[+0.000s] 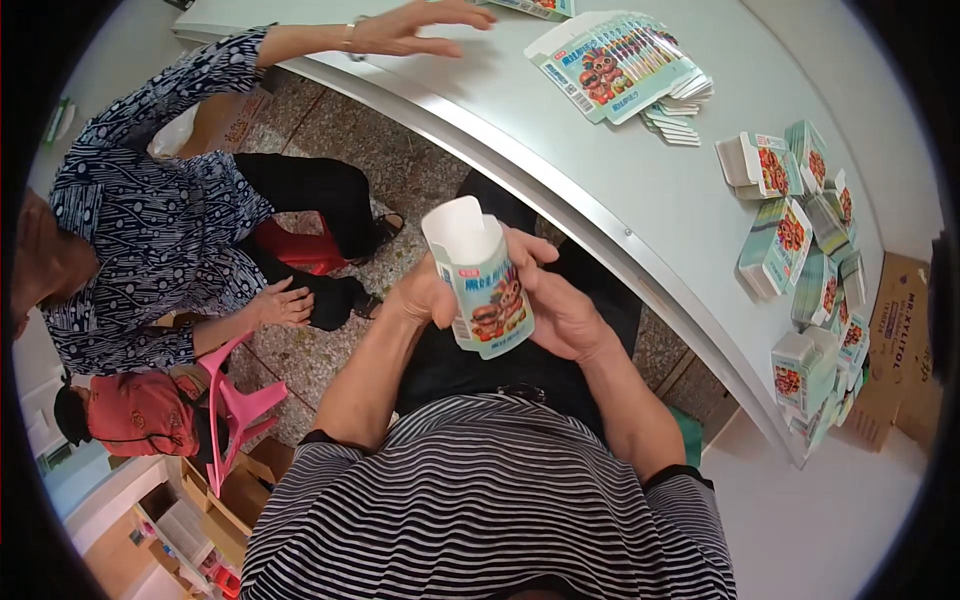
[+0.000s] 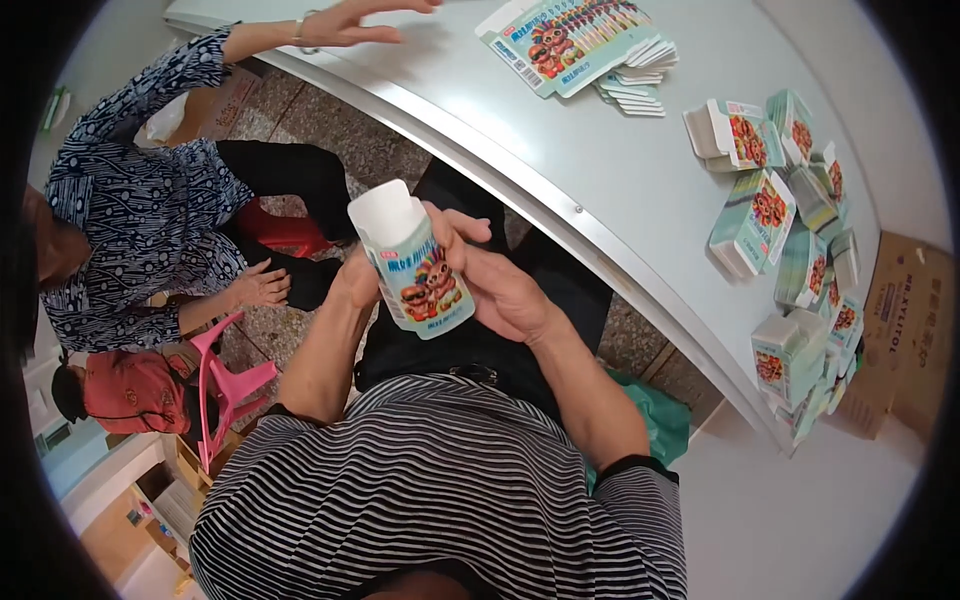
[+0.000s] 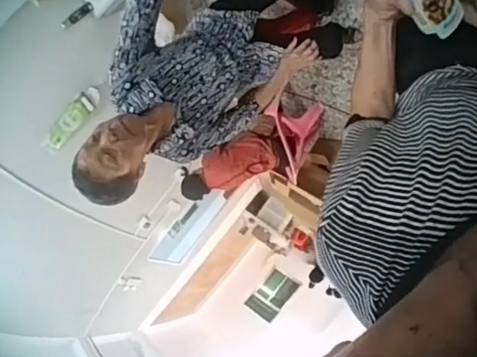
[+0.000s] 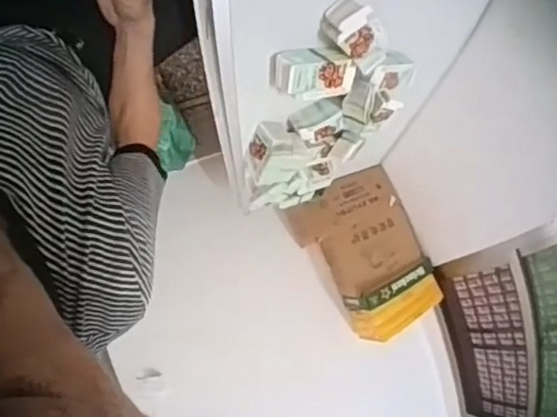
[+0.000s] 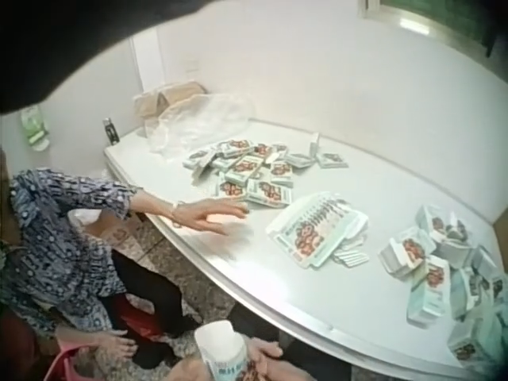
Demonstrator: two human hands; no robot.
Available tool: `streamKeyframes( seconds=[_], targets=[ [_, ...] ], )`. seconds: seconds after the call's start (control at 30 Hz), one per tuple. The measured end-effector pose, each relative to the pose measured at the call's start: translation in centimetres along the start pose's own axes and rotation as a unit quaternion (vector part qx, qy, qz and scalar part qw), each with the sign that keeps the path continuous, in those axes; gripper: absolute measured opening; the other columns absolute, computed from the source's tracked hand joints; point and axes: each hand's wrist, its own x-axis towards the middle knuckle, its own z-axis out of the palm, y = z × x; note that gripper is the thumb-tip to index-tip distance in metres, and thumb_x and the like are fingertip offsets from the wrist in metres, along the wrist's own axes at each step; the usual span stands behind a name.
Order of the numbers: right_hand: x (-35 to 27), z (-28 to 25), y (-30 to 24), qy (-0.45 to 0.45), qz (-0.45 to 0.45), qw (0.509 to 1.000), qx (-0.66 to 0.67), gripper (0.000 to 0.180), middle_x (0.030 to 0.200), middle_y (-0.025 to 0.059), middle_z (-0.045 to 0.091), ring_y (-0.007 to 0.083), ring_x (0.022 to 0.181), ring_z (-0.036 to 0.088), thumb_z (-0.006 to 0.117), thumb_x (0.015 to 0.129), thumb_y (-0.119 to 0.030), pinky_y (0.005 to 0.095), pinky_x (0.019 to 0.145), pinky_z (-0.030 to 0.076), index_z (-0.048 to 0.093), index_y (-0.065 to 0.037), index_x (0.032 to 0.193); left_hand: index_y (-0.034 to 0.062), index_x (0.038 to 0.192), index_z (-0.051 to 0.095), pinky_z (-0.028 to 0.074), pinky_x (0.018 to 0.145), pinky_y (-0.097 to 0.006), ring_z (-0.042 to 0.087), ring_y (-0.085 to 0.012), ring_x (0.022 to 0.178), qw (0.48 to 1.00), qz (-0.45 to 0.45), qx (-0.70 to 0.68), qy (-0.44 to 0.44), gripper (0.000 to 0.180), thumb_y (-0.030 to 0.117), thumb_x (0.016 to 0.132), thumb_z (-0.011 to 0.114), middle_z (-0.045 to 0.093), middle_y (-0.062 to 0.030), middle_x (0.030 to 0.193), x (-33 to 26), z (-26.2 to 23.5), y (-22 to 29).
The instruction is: Packaging small white bottles and product packets into boxes in a workshop environment.
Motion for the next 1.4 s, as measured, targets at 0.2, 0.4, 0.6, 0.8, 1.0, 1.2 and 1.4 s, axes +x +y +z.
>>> streamKeyframes(
  seconds=[0.2, 0.4, 0.6, 0.8, 1.0, 1.2, 1.4],
  targets=[
    [-0.1, 0.1, 0.6, -0.052, 0.036, 0.998, 0.022, 0.084, 0.14, 0.0093, 0.049, 0.0214, 0.129, 0.049, 0.075, 0.085, -0.038, 0.0388, 0.109, 0.039, 0.031, 0.0, 0.147, 0.0033, 0.108, 0.065, 0.039, 0.104, -0.039, 0.049, -0.0264, 0.125, 0.998, -0.013, 0.041, -0.035, 0.083, 0.041, 0.042, 0.098, 0.039, -0.018, 0.145, -0.3, 0.9, -0.2],
    [-0.4, 1.0, 1.6, -0.078, 0.075, 0.994, -0.025, 0.081, 0.139, 0.0085, 0.051, 0.0222, 0.127, 0.051, 0.077, 0.082, -0.022, 0.0389, 0.109, 0.039, 0.033, 0.0, 0.146, -0.001, 0.112, 0.063, 0.027, 0.113, -0.046, 0.029, -0.0341, 0.14, 0.986, -0.069, 0.088, -0.123, 0.088, 0.049, 0.047, 0.094, 0.043, -0.0208, 0.14, -1.3, 0.3, 0.6],
    [0.0, -0.1, 1.9, 0.102, -0.016, 0.994, -0.035, 0.031, 0.114, 0.0123, 0.067, 0.0182, 0.102, 0.065, 0.063, 0.093, -0.009, 0.031, 0.091, 0.052, 0.06, 0.005, 0.119, -0.0062, 0.141, 0.037, 0.053, 0.09, -0.034, 0.065, -0.0225, 0.104, 0.939, -0.033, 0.224, 0.26, 0.093, 0.008, 0.064, 0.087, 0.062, -0.0166, 0.123, -2.4, 1.7, 1.7],
    [0.0, -1.5, 3.2, 0.226, -0.039, 0.947, -0.223, 0.032, 0.107, 0.0137, 0.068, 0.0149, 0.093, 0.066, 0.068, 0.09, -0.008, 0.0281, 0.081, 0.053, 0.06, 0.006, 0.118, -0.0063, 0.123, 0.055, 0.059, 0.076, -0.029, 0.068, -0.0167, 0.088, 0.894, 0.001, 0.262, 0.363, 0.046, -0.006, 0.081, 0.073, 0.069, -0.0158, 0.101, -5.1, 1.3, -0.5],
    [0.1, -0.1, 3.5, 0.236, -0.239, 0.857, -0.391, 0.052, 0.113, 0.0136, 0.061, 0.0137, 0.097, 0.062, 0.075, 0.082, -0.002, 0.0266, 0.081, 0.052, 0.053, 0.005, 0.129, -0.005, 0.123, 0.057, 0.058, 0.078, -0.027, 0.067, -0.0161, 0.092, 0.875, 0.074, 0.289, 0.381, 0.044, -0.006, 0.082, 0.073, 0.068, -0.0154, 0.104, -6.3, 2.0, -2.4],
    [-0.9, -2.5, 4.3, 0.157, -0.201, 0.844, -0.472, 0.045, 0.109, 0.0073, 0.06, 0.0107, 0.096, 0.06, 0.071, 0.084, 0.0, 0.0251, 0.083, 0.05, 0.056, 0.003, 0.127, -0.004, 0.107, 0.066, 0.051, 0.07, -0.023, 0.064, -0.0121, 0.086, 0.815, 0.039, 0.455, 0.358, 0.027, -0.005, 0.081, 0.074, 0.066, -0.0075, 0.098, -8.0, 1.2, -4.2],
    [-2.1, -3.0, 4.6, 0.137, -0.138, 0.939, -0.284, 0.021, 0.11, 0.0087, 0.059, 0.0104, 0.095, 0.06, 0.062, 0.09, 0.005, 0.0246, 0.084, 0.05, 0.058, 0.003, 0.11, -0.0045, 0.111, 0.064, 0.051, 0.075, -0.023, 0.064, -0.0117, 0.089, 0.834, -0.002, 0.44, 0.332, 0.027, 0.0, 0.085, 0.072, 0.066, -0.0076, 0.102, -8.7, 1.8, -5.3]
  ],
)
